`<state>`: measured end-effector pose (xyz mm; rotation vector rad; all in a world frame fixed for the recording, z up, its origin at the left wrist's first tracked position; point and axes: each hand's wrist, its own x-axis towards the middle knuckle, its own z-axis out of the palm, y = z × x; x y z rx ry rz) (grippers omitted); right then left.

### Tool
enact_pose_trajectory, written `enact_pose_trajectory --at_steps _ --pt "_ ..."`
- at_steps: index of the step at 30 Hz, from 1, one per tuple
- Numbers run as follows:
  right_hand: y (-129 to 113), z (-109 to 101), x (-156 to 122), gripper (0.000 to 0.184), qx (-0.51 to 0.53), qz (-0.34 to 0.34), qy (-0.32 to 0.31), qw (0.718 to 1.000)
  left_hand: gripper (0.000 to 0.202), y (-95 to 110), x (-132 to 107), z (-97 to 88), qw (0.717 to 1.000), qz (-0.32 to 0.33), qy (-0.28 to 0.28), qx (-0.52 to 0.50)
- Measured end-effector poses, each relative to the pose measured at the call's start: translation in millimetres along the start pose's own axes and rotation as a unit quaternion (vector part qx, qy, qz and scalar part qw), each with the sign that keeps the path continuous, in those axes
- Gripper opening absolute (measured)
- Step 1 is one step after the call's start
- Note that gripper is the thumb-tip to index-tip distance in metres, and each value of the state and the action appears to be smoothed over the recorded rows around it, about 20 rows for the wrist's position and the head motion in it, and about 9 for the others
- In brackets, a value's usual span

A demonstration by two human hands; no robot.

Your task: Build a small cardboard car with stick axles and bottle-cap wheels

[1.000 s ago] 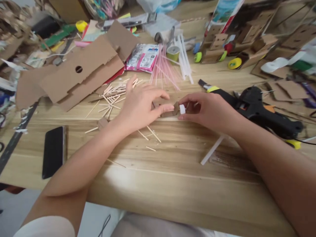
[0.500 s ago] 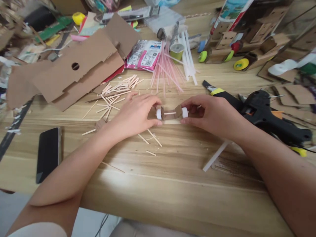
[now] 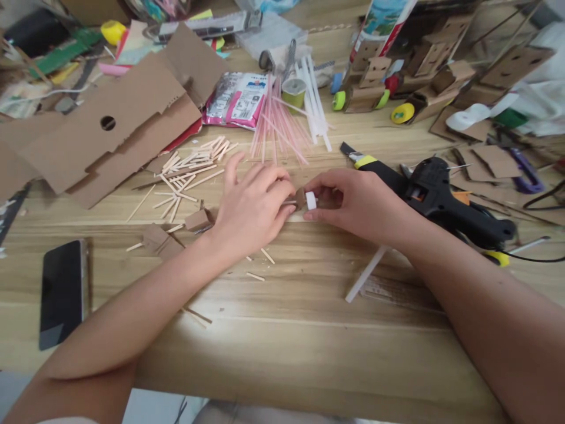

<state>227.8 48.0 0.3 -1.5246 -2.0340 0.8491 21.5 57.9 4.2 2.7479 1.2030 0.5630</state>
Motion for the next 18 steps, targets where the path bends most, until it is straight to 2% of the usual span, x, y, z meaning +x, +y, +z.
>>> enact_pose_trajectory --at_steps 7,13,18 --pt "-0.9 0.5 2.4 0.02 -0.015 0.012 -0.002 1.0 0.02 -3.5 -0.4 4.6 1.0 0.012 0.024 0.0" --pt "0.0 0.9 2.6 0.017 -0.011 0.002 -0.005 1.0 0.025 1.8 1.4 -2.0 0.999 -0.023 -0.026 -0.01" --pt "1.3 2.2 2.2 0.017 0.002 -0.017 0.0 1.0 0.025 4.6 1.2 -4.1 0.999 -0.031 -0.033 -0.015"
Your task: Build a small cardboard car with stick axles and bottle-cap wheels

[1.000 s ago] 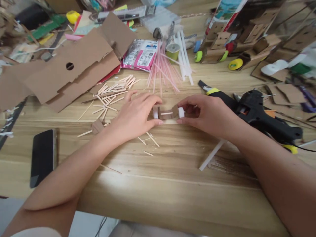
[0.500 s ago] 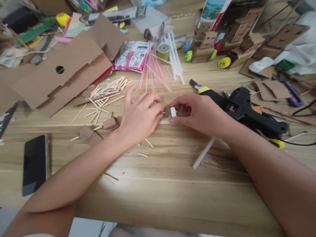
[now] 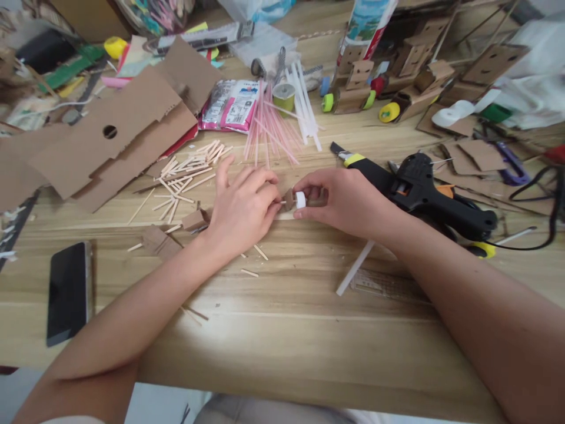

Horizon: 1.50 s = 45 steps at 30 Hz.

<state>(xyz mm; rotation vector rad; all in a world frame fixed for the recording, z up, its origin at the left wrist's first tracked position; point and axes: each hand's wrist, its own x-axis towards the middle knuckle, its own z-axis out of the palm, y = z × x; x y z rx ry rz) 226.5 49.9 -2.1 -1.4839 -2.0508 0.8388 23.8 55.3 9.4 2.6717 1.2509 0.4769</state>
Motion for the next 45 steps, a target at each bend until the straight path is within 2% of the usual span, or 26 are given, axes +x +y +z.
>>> enact_pose_trajectory --at_steps 31,45 --pt "-2.0 -0.2 -0.4 0.016 -0.022 0.002 -0.002 1.0 0.026 -2.8 -0.7 1.2 1.0 0.013 0.004 0.001" --pt "0.5 1.8 0.0 0.016 -0.01 -0.009 0.003 1.0 0.025 -0.1 -1.2 -0.2 1.0 -0.006 -0.007 0.01"
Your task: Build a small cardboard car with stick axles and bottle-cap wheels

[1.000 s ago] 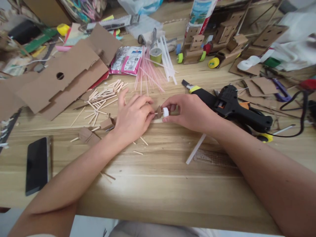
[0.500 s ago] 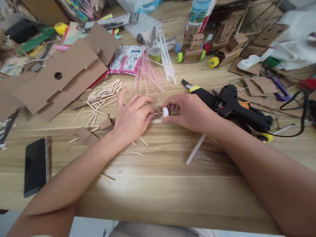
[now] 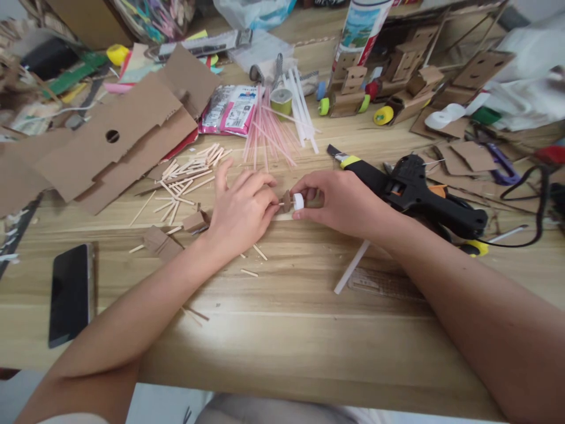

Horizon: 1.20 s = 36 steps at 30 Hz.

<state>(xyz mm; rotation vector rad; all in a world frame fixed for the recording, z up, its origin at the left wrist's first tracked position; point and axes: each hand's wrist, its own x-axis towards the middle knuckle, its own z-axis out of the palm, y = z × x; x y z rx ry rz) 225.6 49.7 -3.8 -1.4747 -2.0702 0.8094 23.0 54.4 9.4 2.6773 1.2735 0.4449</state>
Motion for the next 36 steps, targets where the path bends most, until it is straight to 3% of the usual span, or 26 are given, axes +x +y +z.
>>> enact_pose_trajectory --at_steps 16,19,23,28,31,36 --pt "1.5 -23.1 -1.5 0.045 -0.071 0.016 -0.049 0.996 0.023 -1.9 -3.2 -0.2 0.999 0.027 0.025 0.004" --pt "0.8 -36.0 -3.0 0.042 -0.103 0.049 -0.06 0.992 0.019 -5.2 -3.8 1.7 0.999 0.027 0.047 0.002" --pt "-4.0 -55.9 -8.2 0.029 -0.13 0.058 -0.02 0.99 0.013 -10.6 -6.1 1.6 0.994 0.026 0.102 -0.014" --pt "-15.5 -75.1 -16.4 0.017 -0.134 0.04 0.028 0.99 0.011 2.5 -9.7 -15.5 0.98 0.033 0.169 -0.105" --pt "-25.9 -75.0 -20.9 0.018 -0.142 0.019 0.062 0.988 0.015 24.1 -7.1 -24.2 0.965 0.03 0.114 -0.236" --pt "-42.9 -64.2 -26.0 0.023 -0.158 -0.029 0.093 0.983 0.025 67.3 9.2 -17.9 0.905 -0.035 -0.116 -0.407"
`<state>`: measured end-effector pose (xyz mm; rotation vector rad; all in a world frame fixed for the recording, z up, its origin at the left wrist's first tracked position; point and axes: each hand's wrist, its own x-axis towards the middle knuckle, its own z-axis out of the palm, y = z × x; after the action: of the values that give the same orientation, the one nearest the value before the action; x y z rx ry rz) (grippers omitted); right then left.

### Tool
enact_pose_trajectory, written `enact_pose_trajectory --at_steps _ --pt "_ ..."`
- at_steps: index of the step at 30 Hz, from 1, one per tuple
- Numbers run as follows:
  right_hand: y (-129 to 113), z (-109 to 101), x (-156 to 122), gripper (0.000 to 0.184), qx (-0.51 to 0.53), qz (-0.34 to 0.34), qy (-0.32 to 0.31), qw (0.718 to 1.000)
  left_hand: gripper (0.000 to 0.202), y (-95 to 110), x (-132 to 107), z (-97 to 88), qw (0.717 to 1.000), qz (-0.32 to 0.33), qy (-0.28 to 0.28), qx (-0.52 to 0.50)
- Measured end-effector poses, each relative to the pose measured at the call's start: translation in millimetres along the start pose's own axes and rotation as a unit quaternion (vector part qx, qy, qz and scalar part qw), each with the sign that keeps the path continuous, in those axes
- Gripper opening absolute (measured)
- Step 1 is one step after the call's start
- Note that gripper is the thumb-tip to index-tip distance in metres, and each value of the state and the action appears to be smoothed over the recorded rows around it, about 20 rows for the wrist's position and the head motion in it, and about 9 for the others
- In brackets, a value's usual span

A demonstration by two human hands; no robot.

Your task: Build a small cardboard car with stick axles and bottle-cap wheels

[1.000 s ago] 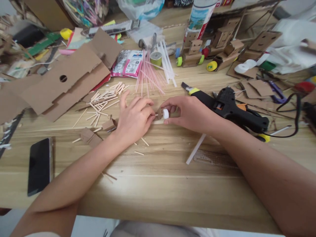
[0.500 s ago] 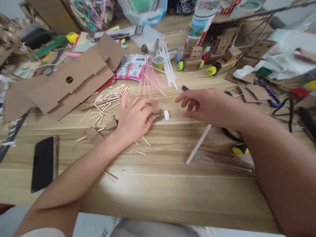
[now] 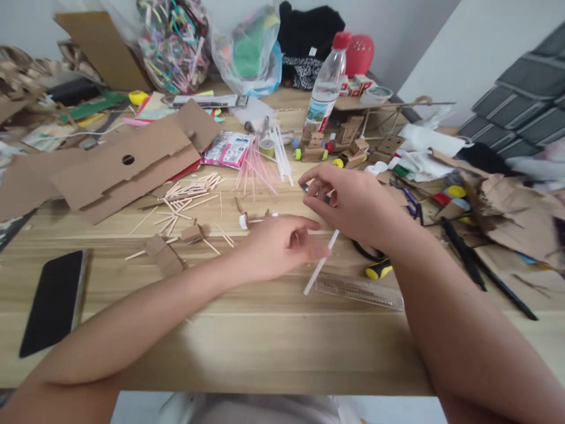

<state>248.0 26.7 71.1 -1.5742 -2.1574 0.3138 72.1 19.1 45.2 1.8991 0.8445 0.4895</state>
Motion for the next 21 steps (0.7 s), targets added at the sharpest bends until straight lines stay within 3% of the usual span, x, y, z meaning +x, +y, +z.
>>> enact_pose_trajectory --at_steps 2,5,9,12,15,17,19,21 --pt "-4.3 0.3 -1.2 0.025 -0.005 -0.009 0.011 1.0 0.02 7.0 7.1 12.6 0.998 -0.024 -0.037 -0.042" --pt "-4.4 -3.6 -2.4 0.025 -0.014 -0.027 0.021 0.999 0.029 14.9 7.9 18.0 0.997 -0.003 0.0 -0.079" --pt "1.3 -13.6 -3.5 0.019 -0.042 -0.053 0.041 0.997 0.037 20.6 -16.3 -12.2 0.98 0.078 0.13 -0.13" --pt "2.4 -20.2 -4.0 0.016 -0.063 -0.045 0.015 0.997 0.041 19.8 -50.7 -49.3 0.944 0.102 0.289 -0.122" --pt "-0.1 -24.3 -4.2 0.012 -0.076 -0.025 -0.018 0.997 0.045 10.5 -90.5 -77.9 0.913 0.099 0.394 -0.035" --pt "-1.4 -24.8 -4.0 0.01 -0.081 -0.012 -0.027 0.996 0.048 -1.2 -115.6 -87.8 0.899 0.052 0.43 0.072" --pt "-1.0 -22.6 -3.0 0.01 -0.084 -0.004 -0.032 0.996 0.046 -14.6 -137.5 -90.7 0.895 -0.017 0.393 0.208" --pt "1.4 -17.2 -1.3 0.012 -0.087 -0.003 -0.047 0.995 0.032 -25.9 -155.2 -88.6 0.882 -0.058 0.321 0.341"
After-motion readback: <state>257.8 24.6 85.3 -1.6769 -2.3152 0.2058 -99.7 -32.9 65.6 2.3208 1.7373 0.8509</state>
